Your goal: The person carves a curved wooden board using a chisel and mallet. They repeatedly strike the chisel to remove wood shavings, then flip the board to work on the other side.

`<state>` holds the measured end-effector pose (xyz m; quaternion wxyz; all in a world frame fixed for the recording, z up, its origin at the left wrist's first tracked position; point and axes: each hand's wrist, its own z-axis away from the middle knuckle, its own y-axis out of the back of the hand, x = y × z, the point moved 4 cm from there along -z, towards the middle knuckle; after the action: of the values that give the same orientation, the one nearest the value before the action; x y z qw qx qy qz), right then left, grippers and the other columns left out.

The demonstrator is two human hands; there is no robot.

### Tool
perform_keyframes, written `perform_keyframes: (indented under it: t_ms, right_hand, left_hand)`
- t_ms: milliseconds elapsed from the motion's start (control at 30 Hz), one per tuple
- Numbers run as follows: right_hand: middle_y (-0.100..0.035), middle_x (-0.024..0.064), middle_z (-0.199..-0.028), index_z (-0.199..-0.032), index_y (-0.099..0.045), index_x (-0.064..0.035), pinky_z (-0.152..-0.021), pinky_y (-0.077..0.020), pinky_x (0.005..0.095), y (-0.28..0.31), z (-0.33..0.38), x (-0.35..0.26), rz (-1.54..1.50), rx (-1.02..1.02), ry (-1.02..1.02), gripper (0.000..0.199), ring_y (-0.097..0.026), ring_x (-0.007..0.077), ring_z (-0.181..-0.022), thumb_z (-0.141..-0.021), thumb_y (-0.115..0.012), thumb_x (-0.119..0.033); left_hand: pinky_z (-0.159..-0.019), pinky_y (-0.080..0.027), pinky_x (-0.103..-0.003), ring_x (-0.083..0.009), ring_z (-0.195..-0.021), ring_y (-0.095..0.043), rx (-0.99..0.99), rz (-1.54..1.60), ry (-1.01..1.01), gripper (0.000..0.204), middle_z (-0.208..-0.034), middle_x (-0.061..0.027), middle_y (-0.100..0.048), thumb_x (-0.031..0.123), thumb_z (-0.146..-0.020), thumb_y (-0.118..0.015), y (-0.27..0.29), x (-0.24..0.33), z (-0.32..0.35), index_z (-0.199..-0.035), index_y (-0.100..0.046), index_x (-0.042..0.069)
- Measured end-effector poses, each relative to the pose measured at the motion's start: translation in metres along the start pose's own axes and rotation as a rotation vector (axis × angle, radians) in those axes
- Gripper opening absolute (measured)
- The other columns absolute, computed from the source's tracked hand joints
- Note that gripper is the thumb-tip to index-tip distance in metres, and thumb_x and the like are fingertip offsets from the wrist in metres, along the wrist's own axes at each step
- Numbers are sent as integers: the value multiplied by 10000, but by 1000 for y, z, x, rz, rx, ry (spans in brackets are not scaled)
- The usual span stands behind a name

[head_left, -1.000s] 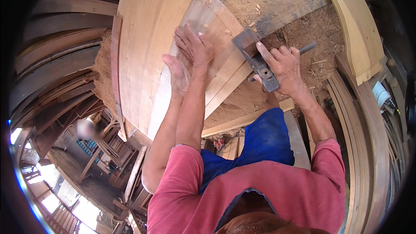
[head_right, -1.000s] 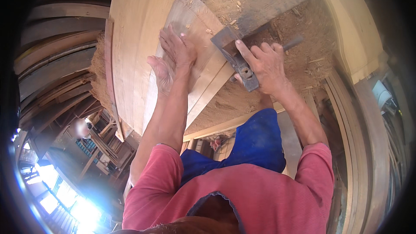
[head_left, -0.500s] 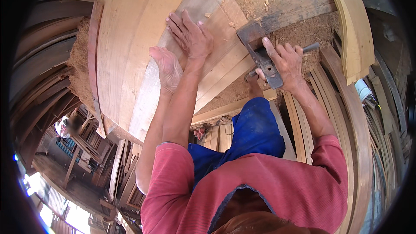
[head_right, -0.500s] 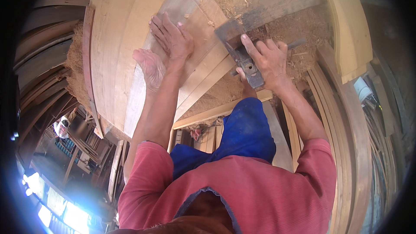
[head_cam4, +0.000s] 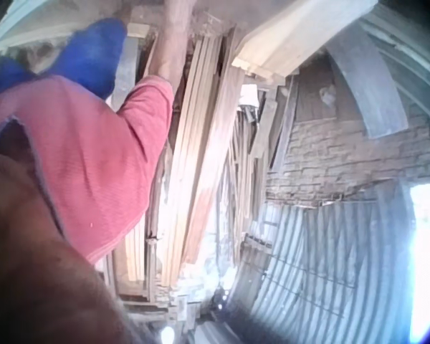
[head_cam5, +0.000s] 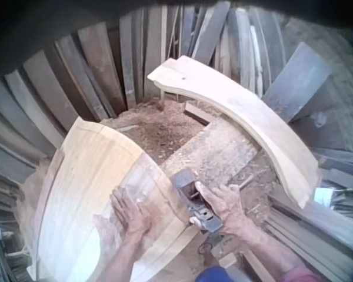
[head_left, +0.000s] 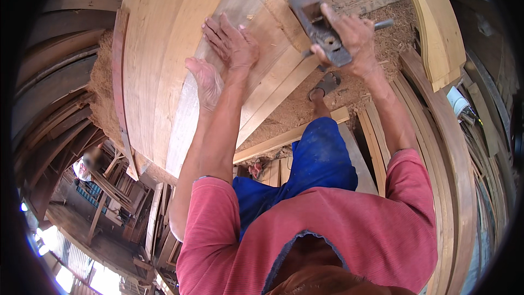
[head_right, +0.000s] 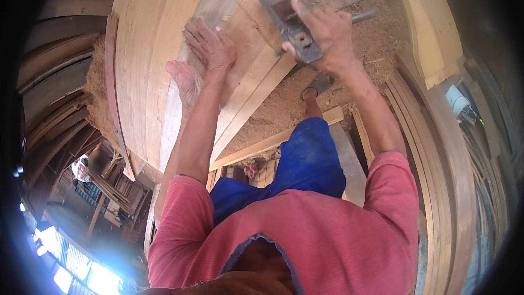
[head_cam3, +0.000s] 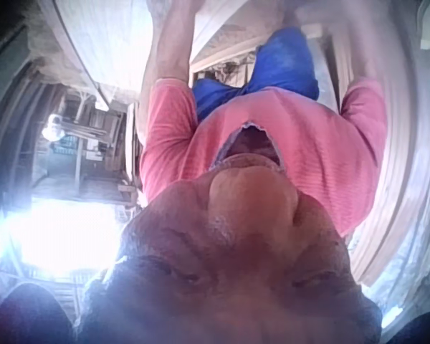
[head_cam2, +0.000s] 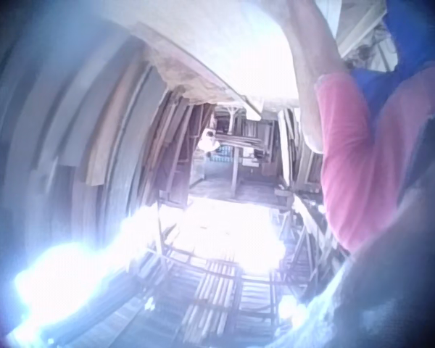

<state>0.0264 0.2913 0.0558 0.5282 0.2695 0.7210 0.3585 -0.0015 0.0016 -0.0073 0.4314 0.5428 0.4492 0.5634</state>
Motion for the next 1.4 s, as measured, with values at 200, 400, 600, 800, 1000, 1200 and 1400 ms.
perform_keyframes:
  t_ms: [200,400,600,800,1000,1200,1400]
  right_hand:
    - [-517,22,-825,-1558,-461,-114,-759,-310,420,7,69,-22,56,-225,-20,966,-503,222,-782,-787,-741,-626]
    - [-544,26,-847,-1566,-455,-152,-764,-309,421,-24,-7,-23,75,-66,1,934,-519,221,-803,-814,-727,-636]
    - [-588,25,-873,-1548,-475,-177,-762,-330,441,-6,71,-17,66,-243,-6,878,-542,235,-803,-839,-713,-637]
    - [-666,83,-904,-1558,-461,-140,-815,-376,431,-44,-56,-10,109,-41,-5,875,-610,250,-861,-863,-729,-597]
    - [-665,65,-898,-1453,-536,-113,-756,-429,447,23,-52,-12,3,192,56,765,-634,261,-773,-863,-724,-563]
    - [-599,39,-865,-1514,-499,-123,-750,-344,436,-13,35,-28,77,-173,-15,928,-558,216,-804,-817,-705,-700]
    - [-631,74,-964,-1585,-423,-157,-800,-357,466,-47,-54,-24,87,-95,-88,939,-601,265,-930,-839,-717,-645]
  left_hand:
    - [-1247,-78,-629,-558,-1528,-82,34,-19,-27,641,-1625,-382,-176,233,-1014,-479,0,-2,4,-1550,-258,-42]
    - [-1248,-70,-628,-563,-1525,-86,-12,-2,-19,649,-1617,-397,-173,224,-1006,-486,0,5,-5,-1546,-256,-54]
    - [-1249,-56,-641,-569,-1528,-81,22,-15,-18,689,-1630,-390,-150,235,-974,-530,-2,-4,2,-1539,-246,-40]
    - [-1249,-81,-627,-568,-1520,-104,8,7,-38,667,-1626,-384,-179,222,-994,-500,-7,1,-6,-1561,-256,-32]
    - [-1247,-95,-625,-565,-1521,-110,52,-25,-20,661,-1621,-383,-189,226,-994,-509,-1,-5,-1,-1554,-271,-34]
    - [-1257,-47,-624,-541,-1540,-66,-20,-1,17,670,-1642,-362,-145,218,-979,-538,-1,-1,0,-1533,-263,-38]
    - [-1264,-65,-619,-534,-1546,-83,-21,15,-1,685,-1646,-348,-167,217,-953,-580,-4,0,-1,-1522,-305,-48]
